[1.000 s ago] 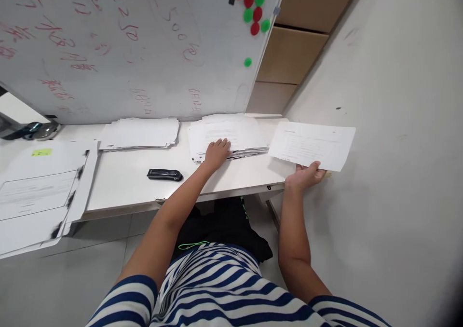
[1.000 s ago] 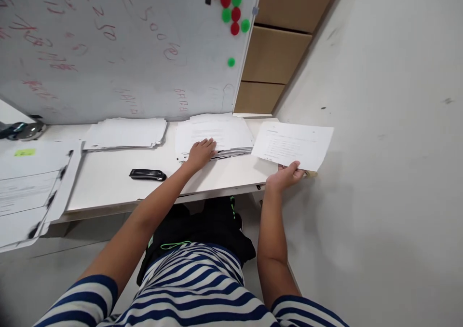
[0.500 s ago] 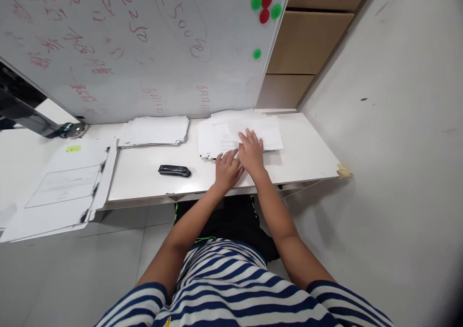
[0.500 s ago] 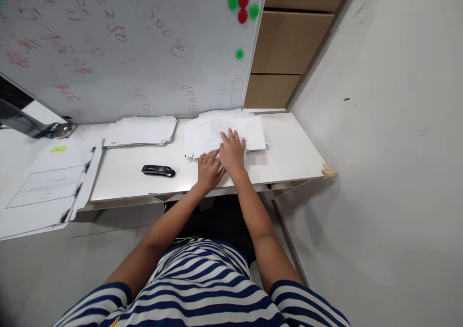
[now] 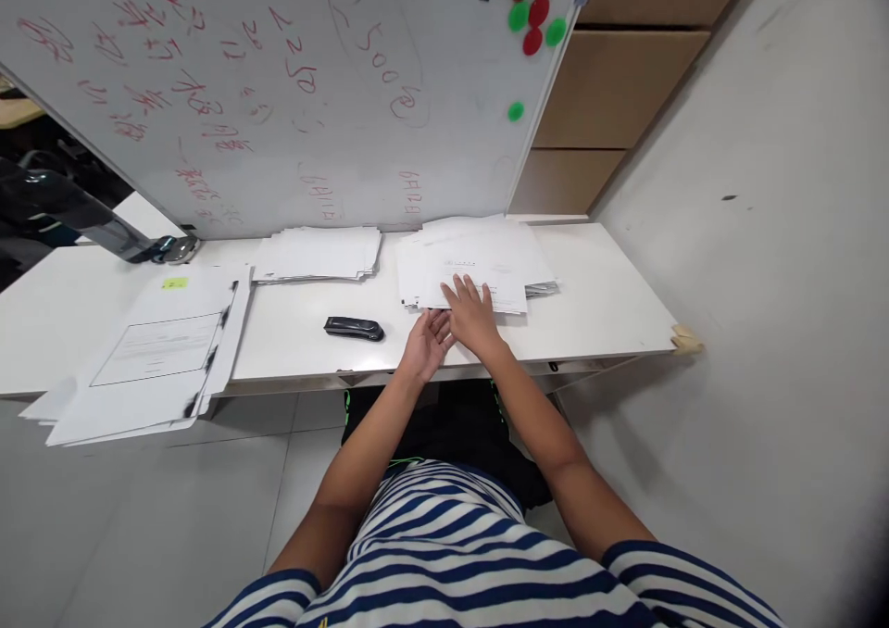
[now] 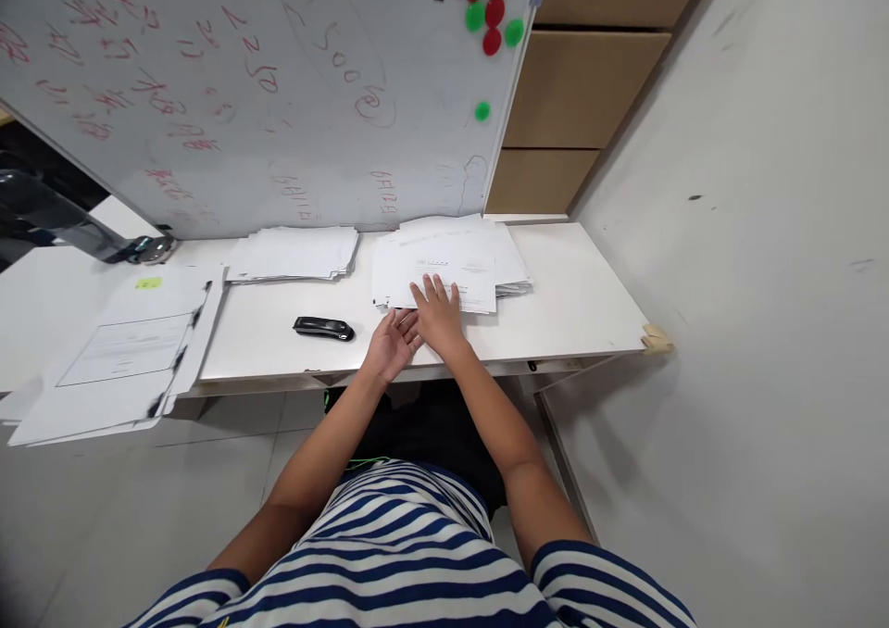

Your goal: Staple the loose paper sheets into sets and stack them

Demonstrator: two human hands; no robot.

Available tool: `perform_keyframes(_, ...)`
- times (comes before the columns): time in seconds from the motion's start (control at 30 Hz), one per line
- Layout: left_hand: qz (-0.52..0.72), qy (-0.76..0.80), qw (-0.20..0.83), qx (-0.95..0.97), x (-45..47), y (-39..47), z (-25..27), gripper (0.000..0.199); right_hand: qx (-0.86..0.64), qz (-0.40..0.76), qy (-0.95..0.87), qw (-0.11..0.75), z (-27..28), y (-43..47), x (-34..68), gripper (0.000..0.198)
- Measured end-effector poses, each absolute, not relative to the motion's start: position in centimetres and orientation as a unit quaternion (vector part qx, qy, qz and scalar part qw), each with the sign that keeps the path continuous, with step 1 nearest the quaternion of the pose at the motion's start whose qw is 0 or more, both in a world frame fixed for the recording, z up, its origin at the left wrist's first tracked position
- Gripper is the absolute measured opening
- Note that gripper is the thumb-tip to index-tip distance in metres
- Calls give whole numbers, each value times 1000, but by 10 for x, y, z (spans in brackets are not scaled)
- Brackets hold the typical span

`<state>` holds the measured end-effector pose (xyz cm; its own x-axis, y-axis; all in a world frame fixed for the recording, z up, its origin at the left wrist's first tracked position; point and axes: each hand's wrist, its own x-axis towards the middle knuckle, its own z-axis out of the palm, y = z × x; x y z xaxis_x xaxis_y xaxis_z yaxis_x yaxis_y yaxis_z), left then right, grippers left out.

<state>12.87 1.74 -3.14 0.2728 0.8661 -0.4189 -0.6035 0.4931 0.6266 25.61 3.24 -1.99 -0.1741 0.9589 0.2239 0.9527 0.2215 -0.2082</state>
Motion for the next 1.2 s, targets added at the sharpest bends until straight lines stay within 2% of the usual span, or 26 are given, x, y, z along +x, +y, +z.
perform_keyframes(0.13,469,370,767,234,131,10,-34,45,-619,13,-770,152,-16,31,267,53)
perform_keyframes(0.2,485,390,726,292,126,1,-32,49,-611,21,-772,171,-5,22,274,51)
perform_keyframes(0.27,530,440,611,390,113,-11,-26,56,-600,23,-775,196,14,7,282,48)
perform_keyframes(0.37,548,487,374,568,85,-27,-9,89,-551,29,-807,210,51,-23,290,44)
perform_keyframes(0.43,502,466,309,660,69,-31,1,100,-500,41,-840,207,74,-39,289,39)
perform_keyframes(0.5,454,440,318,707,60,-30,5,83,-457,47,-862,213,88,-48,285,35)
perform_keyframes(0.6,424,426,334,726,58,-24,-5,41,-434,30,-863,257,83,-49,284,32)
perform_keyframes(0.67,434,439,326,717,58,-22,-18,33,-470,3,-825,313,64,-46,290,34)
perform_keyframes(0.7,444,451,324,704,56,-22,-24,33,-504,-7,-790,350,51,-44,295,41)
perform_keyframes(0.77,467,482,327,666,50,-23,-35,33,-571,-7,-684,453,21,-39,307,68)
perform_keyframes(0.83,485,508,335,629,42,-23,-43,35,-585,96,-597,541,-9,-35,315,93)
perform_keyframes(0.87,491,518,339,613,38,-22,-46,36,-569,181,-572,563,-23,-34,317,98)
perform_keyframes(0.93,497,534,346,591,32,-19,-49,37,-525,348,-531,567,-43,-32,314,95)
perform_keyframes(1.0,495,544,352,579,29,-13,-50,35,-495,441,-495,562,-53,-30,304,84)
perform_keyframes(1.2,511,502,401,572,26,-4,-44,31,-501,441,-440,601,-57,-29,279,48)
